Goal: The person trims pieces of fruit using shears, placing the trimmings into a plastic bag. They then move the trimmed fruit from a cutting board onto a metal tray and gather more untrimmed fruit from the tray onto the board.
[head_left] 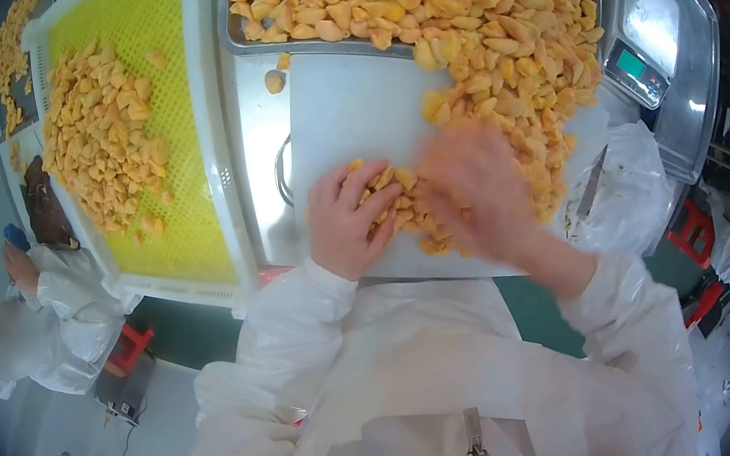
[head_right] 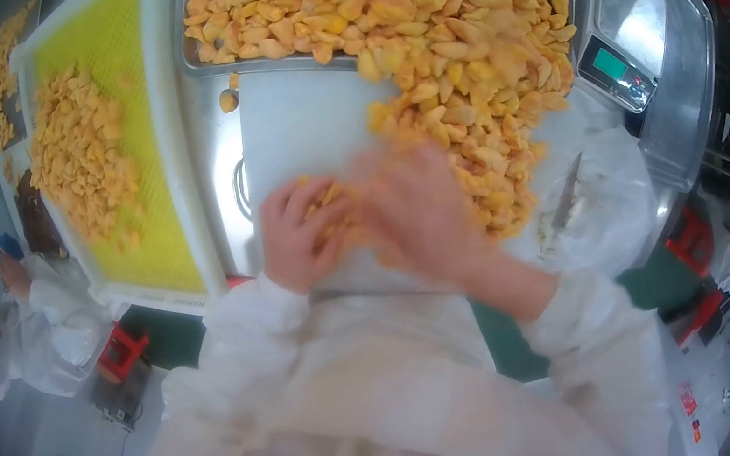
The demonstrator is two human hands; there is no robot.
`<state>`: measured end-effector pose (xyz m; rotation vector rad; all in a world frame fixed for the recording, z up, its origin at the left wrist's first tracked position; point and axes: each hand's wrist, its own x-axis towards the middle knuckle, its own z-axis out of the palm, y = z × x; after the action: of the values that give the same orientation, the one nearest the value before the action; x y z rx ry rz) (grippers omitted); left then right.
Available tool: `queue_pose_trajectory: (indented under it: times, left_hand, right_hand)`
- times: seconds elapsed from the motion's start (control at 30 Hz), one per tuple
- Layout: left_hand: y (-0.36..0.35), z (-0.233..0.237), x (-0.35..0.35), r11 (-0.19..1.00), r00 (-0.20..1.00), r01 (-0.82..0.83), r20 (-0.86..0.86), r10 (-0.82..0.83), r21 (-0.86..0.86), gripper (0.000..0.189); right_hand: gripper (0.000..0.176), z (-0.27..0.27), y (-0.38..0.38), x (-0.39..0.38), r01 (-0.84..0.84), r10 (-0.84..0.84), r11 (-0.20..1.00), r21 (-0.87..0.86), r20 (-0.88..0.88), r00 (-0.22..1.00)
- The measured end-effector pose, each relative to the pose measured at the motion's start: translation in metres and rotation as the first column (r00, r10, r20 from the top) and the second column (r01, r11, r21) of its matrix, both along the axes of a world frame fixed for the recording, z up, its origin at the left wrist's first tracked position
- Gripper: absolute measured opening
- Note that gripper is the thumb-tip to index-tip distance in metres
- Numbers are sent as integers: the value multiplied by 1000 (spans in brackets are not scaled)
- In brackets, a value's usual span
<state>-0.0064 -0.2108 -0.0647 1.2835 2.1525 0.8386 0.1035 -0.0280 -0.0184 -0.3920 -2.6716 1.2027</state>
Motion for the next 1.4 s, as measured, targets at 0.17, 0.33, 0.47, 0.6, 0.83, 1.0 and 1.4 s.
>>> queue_pose_trajectory:
  times: [0.17, 0.33, 0.47, 0.6, 0.83, 1.0, 1.4]
  left_hand:
    - [19, 54, -17, 992, 995, 76, -52, -81, -105, 31]
    - [21, 31, -99, 926, 921, -367, -107, 375, 89, 33]
    - [36, -15, -126, 885, 886, -464, -40, 462, -47, 33]
    - [54, -24, -127, 845, 849, -529, -72, 524, -84, 23]
    - [89, 3, -149, 842, 863, -506, 118, 492, 185, 18]
    - [141, -13, -208, 882, 858, -420, -224, 463, 212, 20]
    - [158, -39, -248, 961, 899, -277, -357, 251, -22, 22]
  right_hand:
    - [29, -27, 63, -112, -72, 136, 877, 476, -101, 986]
    - [23, -60, 90, -142, -38, 57, 811, 584, -15, 998]
    - [17, -40, 109, -92, 19, -32, 832, 555, 14, 999]
    - [15, -21, 113, -85, 92, -133, 828, 553, 35, 990]
    - [10, -41, 84, -188, 116, -82, 922, 370, -108, 991]
    - [12, -63, 86, -226, 140, -131, 975, 174, -63, 989]
    - [24, -29, 169, -98, 570, -547, 806, -162, 164, 821]
